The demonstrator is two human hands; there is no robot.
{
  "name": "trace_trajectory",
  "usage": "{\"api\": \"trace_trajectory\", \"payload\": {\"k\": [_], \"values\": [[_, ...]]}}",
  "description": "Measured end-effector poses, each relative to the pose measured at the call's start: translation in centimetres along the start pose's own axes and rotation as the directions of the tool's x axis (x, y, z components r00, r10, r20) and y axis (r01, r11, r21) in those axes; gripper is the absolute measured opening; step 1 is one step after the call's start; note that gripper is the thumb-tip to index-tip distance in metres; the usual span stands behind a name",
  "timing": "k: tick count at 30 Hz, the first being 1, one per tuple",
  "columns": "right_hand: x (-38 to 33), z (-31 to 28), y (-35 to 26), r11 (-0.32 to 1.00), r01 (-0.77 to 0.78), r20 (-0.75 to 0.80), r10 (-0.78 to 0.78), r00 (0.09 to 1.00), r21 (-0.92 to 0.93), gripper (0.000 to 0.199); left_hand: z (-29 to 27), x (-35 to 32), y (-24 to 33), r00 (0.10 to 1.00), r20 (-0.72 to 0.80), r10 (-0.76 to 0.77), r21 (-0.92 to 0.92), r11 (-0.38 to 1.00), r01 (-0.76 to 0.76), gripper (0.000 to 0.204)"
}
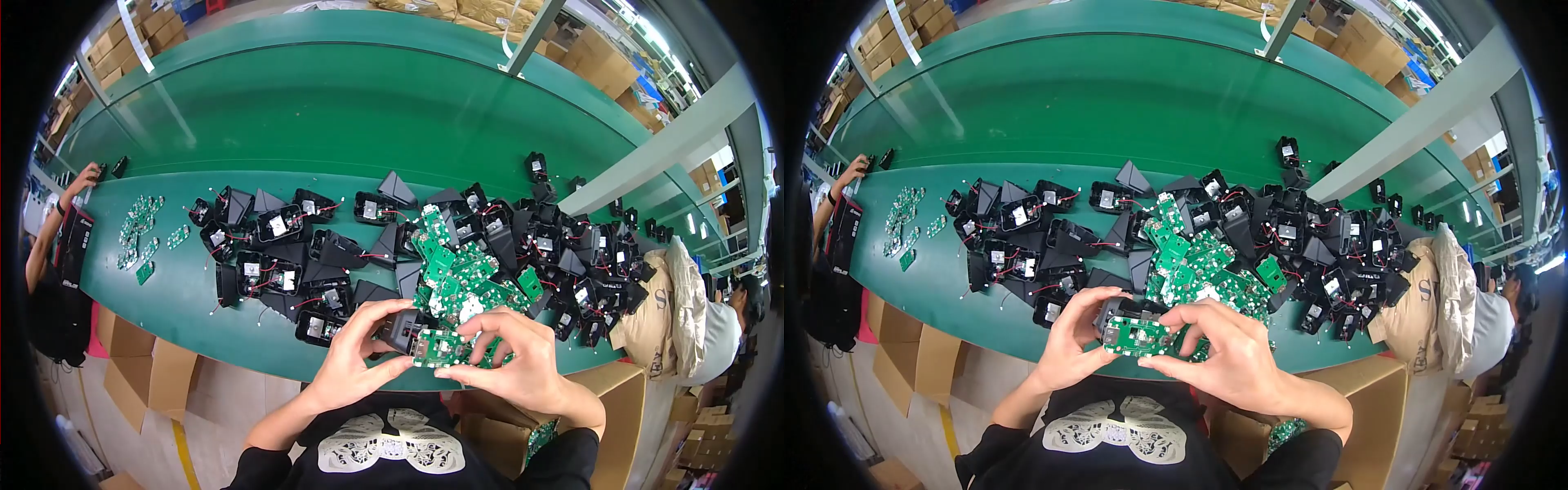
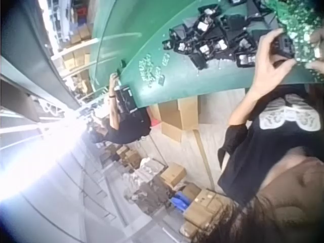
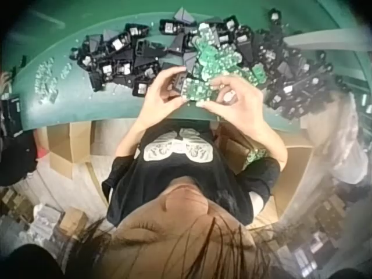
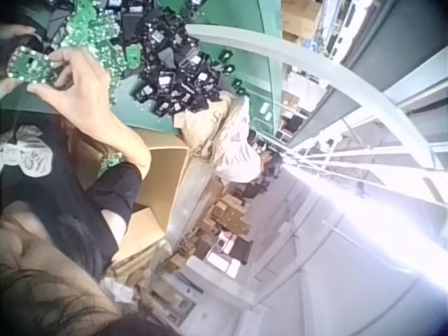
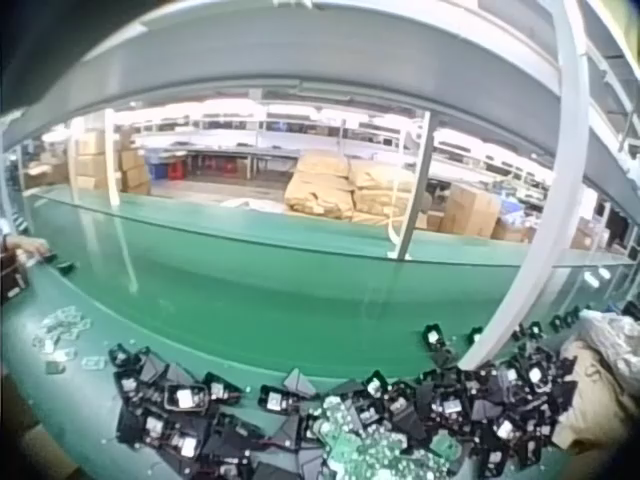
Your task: The person assembles electronic circuit boards into black plastic housings by hand, creating assembled components.
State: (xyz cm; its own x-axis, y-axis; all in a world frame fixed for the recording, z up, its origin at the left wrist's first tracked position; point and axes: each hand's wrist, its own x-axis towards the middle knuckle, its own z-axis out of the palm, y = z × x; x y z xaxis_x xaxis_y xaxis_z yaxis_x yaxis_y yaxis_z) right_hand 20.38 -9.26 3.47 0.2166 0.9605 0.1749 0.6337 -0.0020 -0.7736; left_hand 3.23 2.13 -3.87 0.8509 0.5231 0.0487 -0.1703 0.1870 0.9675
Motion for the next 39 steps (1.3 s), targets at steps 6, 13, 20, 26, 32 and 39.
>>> {"api": "trace_trajectory", "payload": {"k": [6,13,20,26,32,39], "values": [[-0.7,0.5,0.0,1.0,-0.017,-0.004,0.017,1.0,0.017,0.042,0.2,-0.2,0.0,1.0,-0.016,0.017,-0.055,0.998,-0.018,0.059],[-1.0,0.5,-0.2,0.998,-0.009,-0.046,0.012,0.999,0.063,0.041,0.5,-0.3,-0.2,1.0,0.012,0.015,0.017,1.0,-0.015,0.06],[-1.1,0.7,-0.2,0.996,-0.009,-0.042,0.013,0.999,0.087,0.042,0.6,-0.3,-0.4,1.0,-0.007,0.02,-0.011,1.0,-0.02,0.06],[-1.3,0.8,0.2,0.995,-0.058,-0.033,0.061,0.998,0.086,0.041,0.9,-0.3,-0.3,1.0,0.006,0.026,-0.053,0.998,-0.025,0.06],[-1.1,1.9,0.8,0.992,-0.108,-0.021,0.109,0.994,0.06,0.04,1.2,-0.3,-0.6,0.997,0.068,0.031,-0.013,0.999,-0.03,0.059],[-0.7,2.5,0.6,0.985,-0.168,-0.009,0.168,0.986,0.049,0.039,3.5,-0.4,-1.3,0.985,-0.148,0.091,-0.249,0.96,-0.127,0.076]]}}
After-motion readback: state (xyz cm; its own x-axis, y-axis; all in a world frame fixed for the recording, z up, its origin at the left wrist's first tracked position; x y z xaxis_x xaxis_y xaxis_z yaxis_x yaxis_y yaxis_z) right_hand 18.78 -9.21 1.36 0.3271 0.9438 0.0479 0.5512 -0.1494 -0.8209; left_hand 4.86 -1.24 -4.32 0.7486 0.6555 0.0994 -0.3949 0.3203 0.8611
